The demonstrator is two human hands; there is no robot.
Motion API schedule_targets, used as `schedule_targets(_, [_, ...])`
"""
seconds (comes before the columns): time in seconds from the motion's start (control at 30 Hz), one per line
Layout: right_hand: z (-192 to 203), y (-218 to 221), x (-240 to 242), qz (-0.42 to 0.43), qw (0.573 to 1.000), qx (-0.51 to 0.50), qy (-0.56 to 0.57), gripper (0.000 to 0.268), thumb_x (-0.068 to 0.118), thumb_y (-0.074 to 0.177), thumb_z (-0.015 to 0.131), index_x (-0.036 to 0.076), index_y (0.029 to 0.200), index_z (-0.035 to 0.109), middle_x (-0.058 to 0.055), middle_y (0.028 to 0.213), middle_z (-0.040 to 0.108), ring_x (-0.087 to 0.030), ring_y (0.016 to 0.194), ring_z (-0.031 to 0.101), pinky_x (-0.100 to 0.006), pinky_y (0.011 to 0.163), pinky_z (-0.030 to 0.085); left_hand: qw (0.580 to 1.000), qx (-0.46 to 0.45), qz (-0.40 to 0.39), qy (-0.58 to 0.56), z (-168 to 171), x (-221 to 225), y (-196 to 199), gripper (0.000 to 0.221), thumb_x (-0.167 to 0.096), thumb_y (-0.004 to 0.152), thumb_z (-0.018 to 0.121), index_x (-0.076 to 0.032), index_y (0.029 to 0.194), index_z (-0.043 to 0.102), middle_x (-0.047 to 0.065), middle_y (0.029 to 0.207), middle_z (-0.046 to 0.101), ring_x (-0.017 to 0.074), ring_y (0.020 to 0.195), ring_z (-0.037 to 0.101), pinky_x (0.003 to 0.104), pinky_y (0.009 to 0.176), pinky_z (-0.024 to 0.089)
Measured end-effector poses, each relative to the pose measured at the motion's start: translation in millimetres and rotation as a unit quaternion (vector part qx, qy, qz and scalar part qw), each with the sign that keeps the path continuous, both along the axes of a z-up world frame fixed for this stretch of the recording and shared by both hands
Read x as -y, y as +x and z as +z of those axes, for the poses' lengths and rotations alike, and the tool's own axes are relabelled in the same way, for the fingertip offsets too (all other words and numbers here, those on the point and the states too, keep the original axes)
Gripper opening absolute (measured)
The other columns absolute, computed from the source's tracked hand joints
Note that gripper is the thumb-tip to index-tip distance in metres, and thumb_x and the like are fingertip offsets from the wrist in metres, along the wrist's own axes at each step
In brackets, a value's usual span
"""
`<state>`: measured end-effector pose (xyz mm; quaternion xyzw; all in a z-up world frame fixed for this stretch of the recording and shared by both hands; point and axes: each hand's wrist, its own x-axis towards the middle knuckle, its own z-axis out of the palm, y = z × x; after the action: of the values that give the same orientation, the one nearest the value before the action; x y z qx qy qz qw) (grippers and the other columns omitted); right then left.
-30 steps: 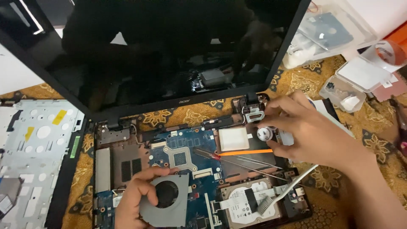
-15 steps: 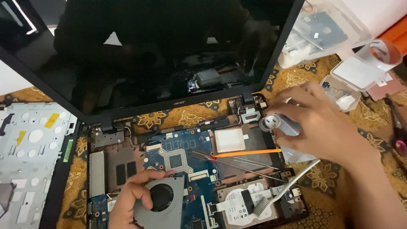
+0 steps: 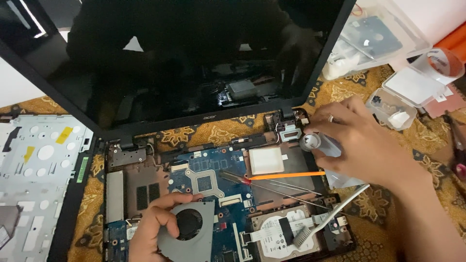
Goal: Disassembling a laptop to clean the internal cooling fan and reconnecting internal cables and components using a screwdriver and tweezers.
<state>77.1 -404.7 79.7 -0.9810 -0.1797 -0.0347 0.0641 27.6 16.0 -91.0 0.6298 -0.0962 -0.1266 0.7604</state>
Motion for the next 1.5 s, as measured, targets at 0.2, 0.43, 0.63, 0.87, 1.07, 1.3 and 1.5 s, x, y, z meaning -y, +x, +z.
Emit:
schedule_targets(0.2, [-2.6,0.6,0.5,-0.001,1.000,0.000,-0.011,0.053,0.037,0.071,0.087,0.016,0.118,0.077,0.000,0.121,0.066,-0.029,0.110,0.048,-0.046,0.093,0.046,0.990,-0.090,-0.032,-0.101,-18.3,-8.4,6.3,0.024,0.004,0.082,0.075,-0.018,0.087,0.068,0.011,0.148,0.052,0.0384,0.148,0.043,0.072,0.120,0.046])
schedule_targets(0.43, [-1.7,0.5,-1.4,-0.007,1.000,-0.004,-0.013,0.051,0.042,0.072,0.086,0.018,0.117,0.078,0.002,0.118,0.069,-0.026,0.104,0.047,-0.043,0.089,0.045,0.902,-0.406,0.084,-0.123,7.3,4.8,20.1,0.052,0.024,0.071,0.049,-0.001,0.109,0.072,0.024,0.148,0.064,0.0575,0.140,0.053,0.080,0.110,0.054])
schedule_targets(0.63, [-3.2,-1.2,-1.9,0.007,1.000,-0.001,-0.003,0.043,0.039,0.074,0.085,0.020,0.111,0.080,0.004,0.118,0.067,-0.028,0.108,0.046,-0.043,0.089,0.047,0.849,-0.498,0.138,-0.108,57.9,26.1,29.8,0.061,0.020,0.075,0.038,-0.003,0.125,0.065,0.024,0.154,0.059,0.0579,0.144,0.048,0.079,0.117,0.044])
schedule_targets(0.87, [-2.7,-6.0,-27.0,0.082,0.996,0.024,0.022,0.045,0.038,0.073,0.087,0.017,0.112,0.081,-0.003,0.118,0.068,-0.029,0.109,0.051,-0.045,0.091,0.048,0.869,-0.455,0.138,-0.134,44.6,20.6,20.7,0.051,0.020,0.074,0.042,0.001,0.114,0.067,0.027,0.150,0.062,0.0572,0.143,0.051,0.081,0.115,0.048])
schedule_targets(1.07, [-11.3,-4.4,-27.6,0.077,0.997,-0.006,0.007,0.051,0.045,0.076,0.086,0.015,0.116,0.079,-0.003,0.116,0.065,-0.028,0.106,0.051,-0.043,0.090,0.048,0.854,-0.478,0.155,-0.130,70.5,31.5,18.9,0.047,0.016,0.082,0.039,-0.002,0.118,0.063,0.021,0.154,0.059,0.0534,0.146,0.049,0.083,0.114,0.046])
schedule_targets(1.3, [-9.1,-5.3,-30.8,0.070,0.997,-0.020,0.012,0.052,0.047,0.076,0.085,0.017,0.117,0.078,0.000,0.113,0.068,-0.025,0.106,0.051,-0.042,0.092,0.047,0.844,-0.498,0.178,-0.093,79.4,37.0,26.9,0.053,0.014,0.075,0.039,-0.002,0.119,0.064,0.024,0.152,0.060,0.0583,0.142,0.050,0.078,0.109,0.052])
schedule_targets(1.5, [-0.8,-8.9,-43.8,0.091,0.995,-0.037,0.035,0.070,0.039,0.074,0.085,0.010,0.134,0.065,-0.006,0.123,0.062,-0.026,0.108,0.049,-0.043,0.093,0.046,0.831,-0.523,0.170,-0.080,89.9,41.2,32.5,0.061,0.017,0.073,0.036,-0.003,0.121,0.067,0.021,0.155,0.057,0.0569,0.143,0.048,0.074,0.113,0.051])
